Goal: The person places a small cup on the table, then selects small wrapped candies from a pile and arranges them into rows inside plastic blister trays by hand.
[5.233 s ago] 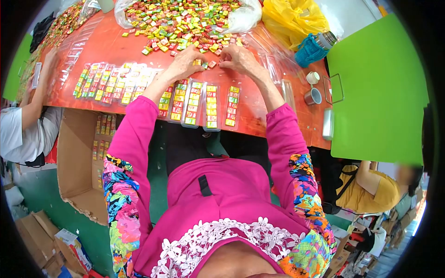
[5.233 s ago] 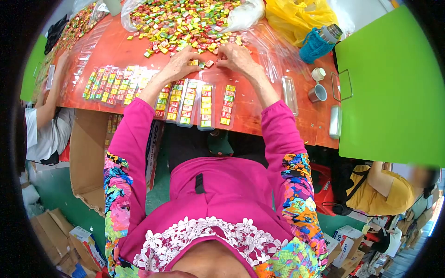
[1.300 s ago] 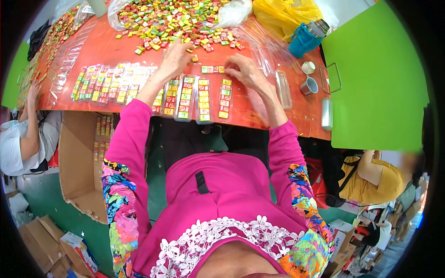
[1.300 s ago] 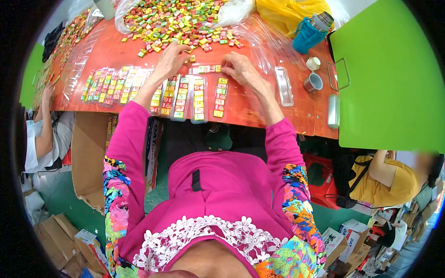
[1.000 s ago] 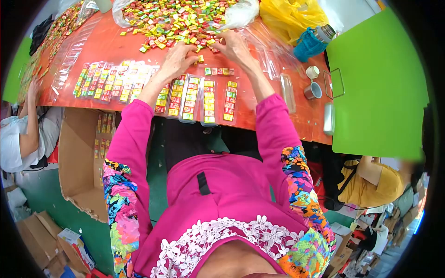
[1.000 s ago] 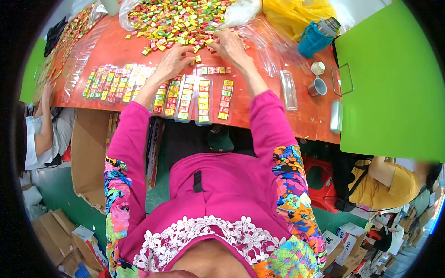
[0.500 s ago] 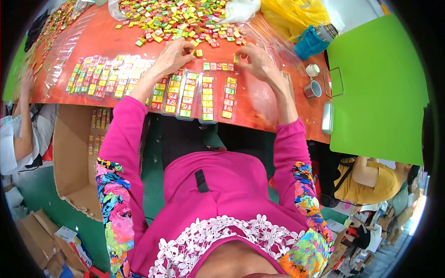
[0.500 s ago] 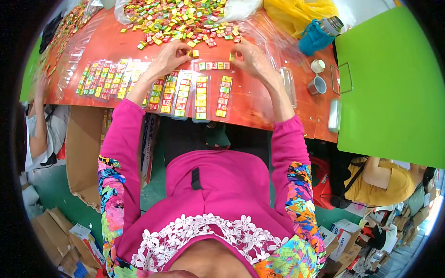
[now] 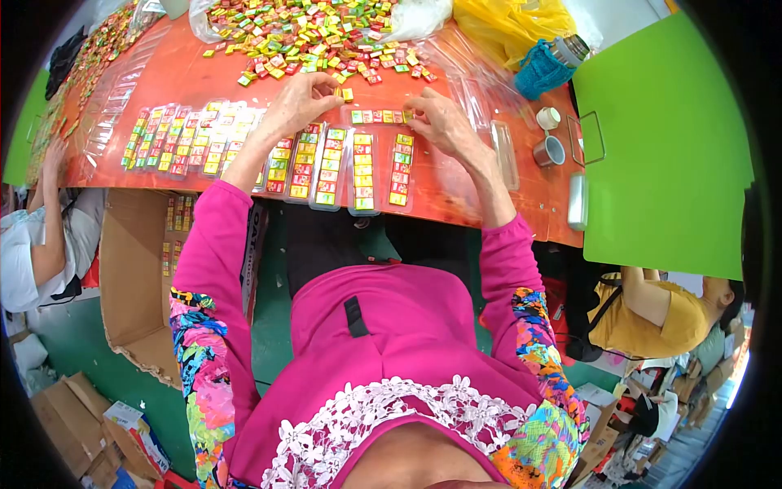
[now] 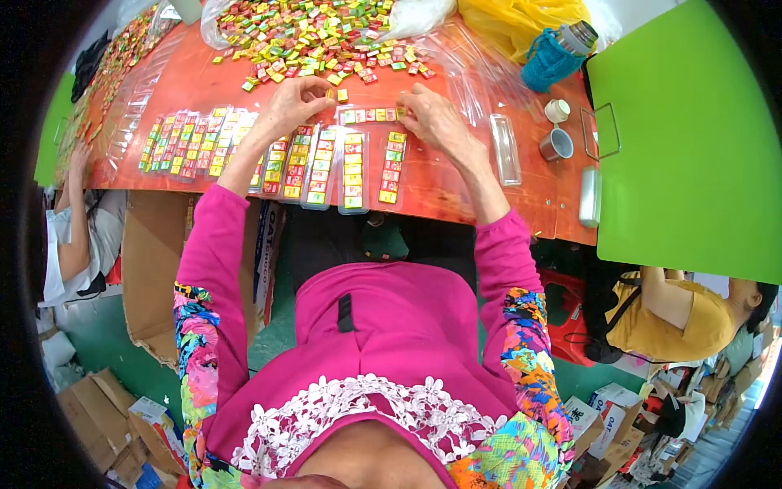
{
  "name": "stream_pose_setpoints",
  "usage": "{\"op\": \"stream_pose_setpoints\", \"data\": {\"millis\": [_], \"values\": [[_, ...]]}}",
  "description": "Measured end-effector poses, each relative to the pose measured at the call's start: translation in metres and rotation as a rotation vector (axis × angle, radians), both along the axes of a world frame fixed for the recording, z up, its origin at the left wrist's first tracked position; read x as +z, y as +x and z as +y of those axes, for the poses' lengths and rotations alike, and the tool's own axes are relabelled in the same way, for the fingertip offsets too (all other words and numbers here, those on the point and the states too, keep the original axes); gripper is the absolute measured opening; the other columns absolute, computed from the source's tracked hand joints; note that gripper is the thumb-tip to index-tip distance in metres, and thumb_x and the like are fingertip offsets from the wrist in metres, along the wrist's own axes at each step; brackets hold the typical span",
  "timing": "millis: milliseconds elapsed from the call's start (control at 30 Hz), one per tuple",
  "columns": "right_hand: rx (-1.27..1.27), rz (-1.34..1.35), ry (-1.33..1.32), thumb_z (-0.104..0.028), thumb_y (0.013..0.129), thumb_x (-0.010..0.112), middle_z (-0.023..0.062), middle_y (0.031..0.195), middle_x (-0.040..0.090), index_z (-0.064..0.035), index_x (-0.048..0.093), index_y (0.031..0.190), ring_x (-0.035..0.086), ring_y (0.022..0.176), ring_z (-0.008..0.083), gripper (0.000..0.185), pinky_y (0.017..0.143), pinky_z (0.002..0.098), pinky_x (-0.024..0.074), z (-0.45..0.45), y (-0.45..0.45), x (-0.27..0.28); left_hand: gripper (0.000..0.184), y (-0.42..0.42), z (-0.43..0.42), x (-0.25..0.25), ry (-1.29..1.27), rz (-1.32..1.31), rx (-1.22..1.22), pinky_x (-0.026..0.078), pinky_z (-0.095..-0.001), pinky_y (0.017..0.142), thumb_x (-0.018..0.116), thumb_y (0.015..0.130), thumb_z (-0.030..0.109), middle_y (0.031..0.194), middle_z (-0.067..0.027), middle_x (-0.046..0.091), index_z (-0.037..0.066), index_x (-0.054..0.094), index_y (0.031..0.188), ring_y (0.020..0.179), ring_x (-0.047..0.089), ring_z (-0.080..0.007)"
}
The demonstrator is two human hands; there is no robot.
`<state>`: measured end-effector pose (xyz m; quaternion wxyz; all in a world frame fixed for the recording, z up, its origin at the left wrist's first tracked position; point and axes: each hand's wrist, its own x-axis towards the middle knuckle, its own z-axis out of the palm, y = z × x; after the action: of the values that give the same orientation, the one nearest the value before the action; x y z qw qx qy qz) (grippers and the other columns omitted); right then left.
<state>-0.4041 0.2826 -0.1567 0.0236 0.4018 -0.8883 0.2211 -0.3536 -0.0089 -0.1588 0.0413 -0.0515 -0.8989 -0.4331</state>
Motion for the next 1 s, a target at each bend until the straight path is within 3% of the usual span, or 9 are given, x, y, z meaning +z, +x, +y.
{"op": "stream_pose_setpoints", "data": {"millis": [100,300,400,500,633,667,767,800,1000], "values": [[-0.007,-0.024,-0.059,-0.013,0.089,0.066,0.0145,0.091,0.057,-0.0013,0.065,0.105,0.064,0.086,0.0298,0.02,0.075,0.04,0.0504,-0.003,-0.004,-0.015,0.024,-0.001,-0.002,0.004,-0.013,-0.026,-0.057,0.049,-0.0257,0.06,0.072,0.086,0.017,0.074,-0.0006,0.065,0.003,0.069,0.106,0.065,0.058,-0.0066],[-0.057,-0.187,-0.239,-0.015,0.089,0.069,0.0094,0.084,0.064,-0.0008,0.065,0.107,0.064,0.074,0.017,0.023,0.065,0.0318,0.0514,-0.02,0.004,0.004,0.027,0.005,0.006,0.014,-0.024,0.093,-0.085,0.051,-0.0247,0.064,0.074,0.085,0.015,0.078,-0.0007,0.064,0.002,0.068,0.107,0.072,0.059,-0.0065],[-0.107,-0.415,-0.465,-0.019,0.087,0.073,0.0079,0.081,0.066,-0.0004,0.065,0.107,0.063,0.072,0.0142,0.029,0.065,0.0315,0.0527,-0.048,0.01,0.015,0.031,0.005,0.015,0.014,0.013,0.133,-0.072,0.053,-0.0325,0.069,0.074,0.081,0.02,0.082,-0.0075,0.069,0.002,0.07,0.105,0.073,0.063,-0.0168],[-0.068,-0.339,-0.528,-0.022,0.085,0.076,0.0064,0.079,0.067,0.0009,0.064,0.105,0.063,0.072,0.012,0.032,0.065,0.0303,0.053,-0.072,0.013,0.021,0.027,0.005,0.03,0.025,-0.006,0.118,-0.116,0.053,-0.0269,0.068,0.074,0.085,0.012,0.081,-0.004,0.068,0.001,0.068,0.108,0.074,0.062,-0.0094],[-0.016,-0.501,-0.567,-0.018,0.084,0.074,0.0056,0.078,0.069,-0.0008,0.066,0.1,0.065,0.072,0.0113,0.024,0.066,0.028,0.0531,-0.075,-0.011,0.004,0.031,0.0,0.036,0.023,-0.15,0.255,-0.123,0.052,-0.0293,0.065,0.076,0.084,0.016,0.082,-0.0075,0.069,0.001,0.068,0.11,0.071,0.063,-0.0118],[-0.03,-0.422,-0.54,-0.016,0.085,0.071,0.0052,0.08,0.071,-0.0008,0.068,0.096,0.066,0.072,0.011,0.019,0.066,0.0275,0.053,-0.069,-0.012,0.006,0.036,0.001,0.035,0.022,-0.035,0.196,-0.147,0.051,-0.0305,0.063,0.078,0.082,0.019,0.082,-0.0079,0.067,0.001,0.068,0.111,0.07,0.063,-0.0141],[-0.124,-0.467,-0.364,-0.012,0.09,0.068,0.0036,0.087,0.071,0.001,0.068,0.101,0.065,0.074,0.0082,0.017,0.065,0.0239,0.0526,-0.04,-0.012,0.026,0.037,0.004,0.027,0.019,-0.142,0.274,-0.107,0.05,-0.0312,0.062,0.079,0.081,0.022,0.084,-0.0078,0.065,0.002,0.067,0.111,0.069,0.062,-0.016],[-0.129,-0.477,-0.402,-0.011,0.089,0.067,0.0037,0.085,0.071,0.0012,0.069,0.1,0.063,0.073,0.0076,0.016,0.064,0.0239,0.051,-0.031,-0.019,0.015,0.033,0.009,0.024,0.019,-0.142,0.237,-0.093,0.05,-0.0396,0.078,0.076,0.08,0.022,0.092,-0.0116,0.066,0.005,0.067,0.107,0.086,0.063,-0.0271],[-0.197,-0.279,-0.256,-0.014,0.083,0.07,0.0082,0.081,0.07,0.0016,0.069,0.094,0.065,0.074,0.0145,0.019,0.067,0.0312,0.0522,-0.006,-0.008,0.002,0.024,0.022,0.008,0.012,-0.263,0.165,-0.058,0.048,-0.0392,0.082,0.072,0.084,0.022,0.09,-0.0119,0.065,0.004,0.065,0.098,0.09,0.063,-0.0294]]}}
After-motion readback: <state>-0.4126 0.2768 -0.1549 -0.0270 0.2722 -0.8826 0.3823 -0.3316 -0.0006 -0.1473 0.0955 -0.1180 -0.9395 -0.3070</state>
